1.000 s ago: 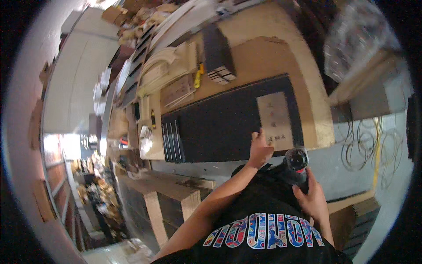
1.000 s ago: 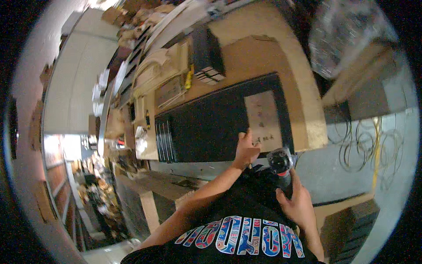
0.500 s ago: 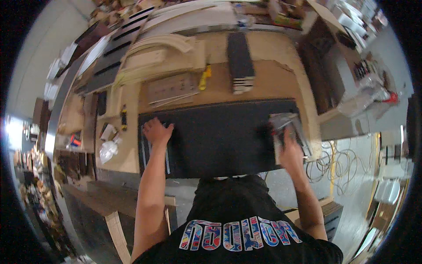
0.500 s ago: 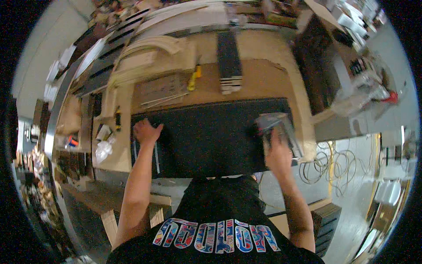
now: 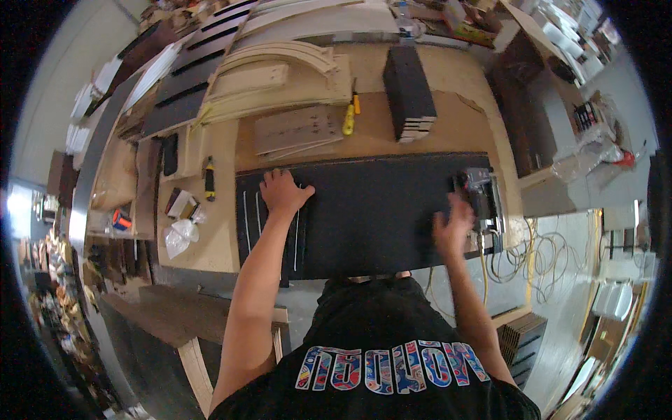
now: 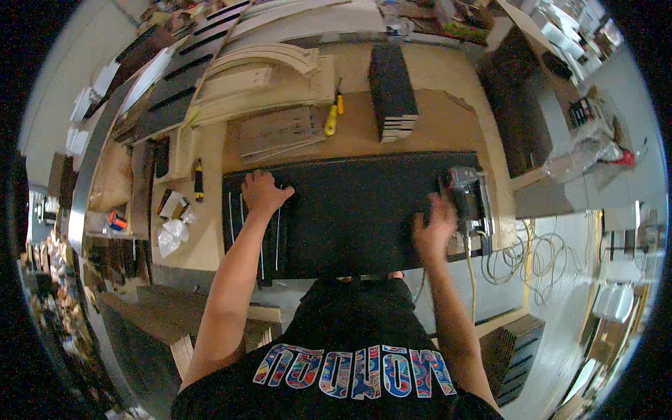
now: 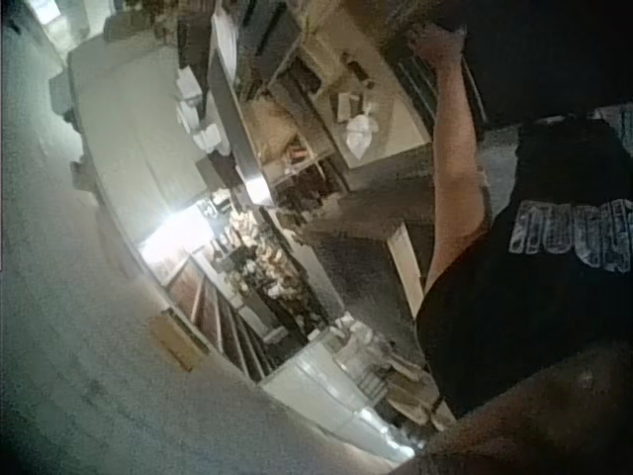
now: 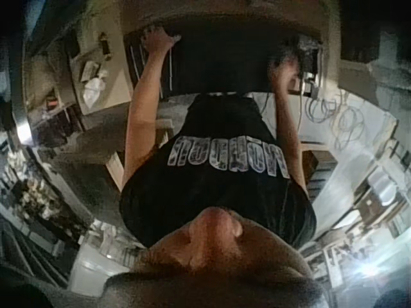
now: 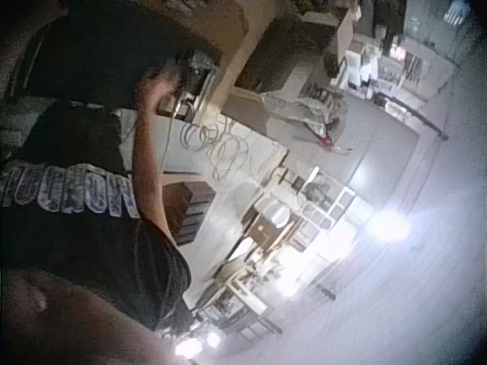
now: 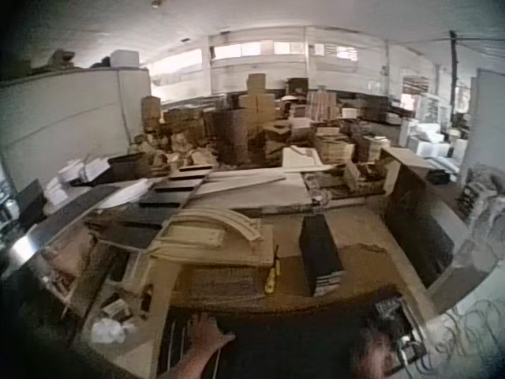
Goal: The person applies lines of glue from a squeeze bottle onto a large black panel, then positions and attaches several smaller boards to the panel using a pneumatic nail gun.
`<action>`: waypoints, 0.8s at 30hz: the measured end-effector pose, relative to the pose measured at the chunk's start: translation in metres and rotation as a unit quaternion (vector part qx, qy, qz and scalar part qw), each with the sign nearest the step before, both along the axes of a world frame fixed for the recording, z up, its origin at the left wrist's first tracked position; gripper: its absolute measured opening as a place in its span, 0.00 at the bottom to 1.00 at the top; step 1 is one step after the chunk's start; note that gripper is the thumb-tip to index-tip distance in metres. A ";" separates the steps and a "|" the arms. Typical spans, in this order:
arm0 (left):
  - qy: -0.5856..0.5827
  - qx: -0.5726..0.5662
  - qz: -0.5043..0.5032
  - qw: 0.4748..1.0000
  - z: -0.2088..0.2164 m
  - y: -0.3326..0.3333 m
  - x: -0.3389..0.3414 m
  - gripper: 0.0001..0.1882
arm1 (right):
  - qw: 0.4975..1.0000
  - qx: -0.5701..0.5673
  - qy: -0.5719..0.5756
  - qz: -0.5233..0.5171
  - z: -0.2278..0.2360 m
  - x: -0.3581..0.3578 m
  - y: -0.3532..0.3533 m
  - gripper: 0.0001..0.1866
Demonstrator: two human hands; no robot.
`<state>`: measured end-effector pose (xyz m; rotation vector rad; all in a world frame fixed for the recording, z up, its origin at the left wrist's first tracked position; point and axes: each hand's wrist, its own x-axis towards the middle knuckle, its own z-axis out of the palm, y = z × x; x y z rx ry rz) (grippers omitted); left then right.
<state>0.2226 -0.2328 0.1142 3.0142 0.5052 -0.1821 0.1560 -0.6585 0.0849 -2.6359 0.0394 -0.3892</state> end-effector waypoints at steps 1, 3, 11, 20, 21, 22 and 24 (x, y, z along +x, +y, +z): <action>-0.005 -0.078 0.012 0.997 0.011 -0.012 0.006 0.36 | 0.994 0.089 0.026 0.063 -0.009 -0.014 0.021 0.35; 0.000 -0.240 0.030 0.970 0.027 -0.040 0.016 0.35 | 0.950 0.242 0.176 0.092 -0.017 -0.046 0.069 0.37; -0.105 -0.599 0.008 0.794 0.031 -0.144 0.040 0.17 | 0.830 0.425 0.330 0.150 0.020 -0.095 0.065 0.35; 0.020 -0.756 -0.066 0.651 -0.030 -0.236 0.057 0.25 | 0.908 0.337 0.243 -0.057 0.027 -0.140 -0.010 0.38; 0.046 -0.734 -0.086 0.672 -0.033 -0.243 0.061 0.25 | 0.924 0.312 0.207 -0.080 0.020 -0.142 -0.015 0.37; 0.071 -0.711 -0.107 0.692 -0.036 -0.251 0.065 0.25 | 0.937 0.286 0.172 -0.103 0.015 -0.145 -0.020 0.35; 0.090 -0.687 -0.122 0.711 -0.048 -0.261 0.069 0.26 | 0.945 0.242 0.174 -0.132 0.017 -0.140 -0.022 0.32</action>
